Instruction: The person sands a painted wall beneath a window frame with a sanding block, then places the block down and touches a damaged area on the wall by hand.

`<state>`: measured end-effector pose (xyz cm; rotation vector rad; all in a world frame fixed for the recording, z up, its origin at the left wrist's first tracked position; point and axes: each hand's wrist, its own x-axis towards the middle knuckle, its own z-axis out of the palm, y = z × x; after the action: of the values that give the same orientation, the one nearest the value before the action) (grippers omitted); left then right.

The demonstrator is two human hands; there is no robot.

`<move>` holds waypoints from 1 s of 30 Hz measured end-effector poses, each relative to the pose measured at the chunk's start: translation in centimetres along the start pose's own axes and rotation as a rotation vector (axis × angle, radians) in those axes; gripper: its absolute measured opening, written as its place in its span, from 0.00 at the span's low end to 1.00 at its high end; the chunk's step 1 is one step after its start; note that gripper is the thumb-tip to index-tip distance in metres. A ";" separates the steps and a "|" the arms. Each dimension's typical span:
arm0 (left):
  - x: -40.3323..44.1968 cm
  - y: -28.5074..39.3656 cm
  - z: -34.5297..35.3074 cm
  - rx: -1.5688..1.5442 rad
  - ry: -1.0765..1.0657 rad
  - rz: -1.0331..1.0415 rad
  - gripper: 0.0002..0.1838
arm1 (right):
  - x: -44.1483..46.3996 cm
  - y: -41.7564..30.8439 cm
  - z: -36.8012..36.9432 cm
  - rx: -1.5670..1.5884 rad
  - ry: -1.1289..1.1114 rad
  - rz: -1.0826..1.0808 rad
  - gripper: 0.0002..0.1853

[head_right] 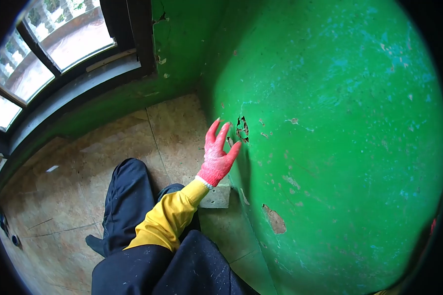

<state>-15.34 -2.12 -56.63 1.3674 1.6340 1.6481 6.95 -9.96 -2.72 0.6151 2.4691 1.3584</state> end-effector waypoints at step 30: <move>3.0 0.8 -0.6 0.158 0.072 0.211 0.19 | -0.3 0.2 -0.1 -0.007 -0.029 0.007 0.20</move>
<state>-16.83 0.00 -54.77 1.6241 1.7442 1.7341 7.17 -10.06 -2.53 0.6381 2.4405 1.3502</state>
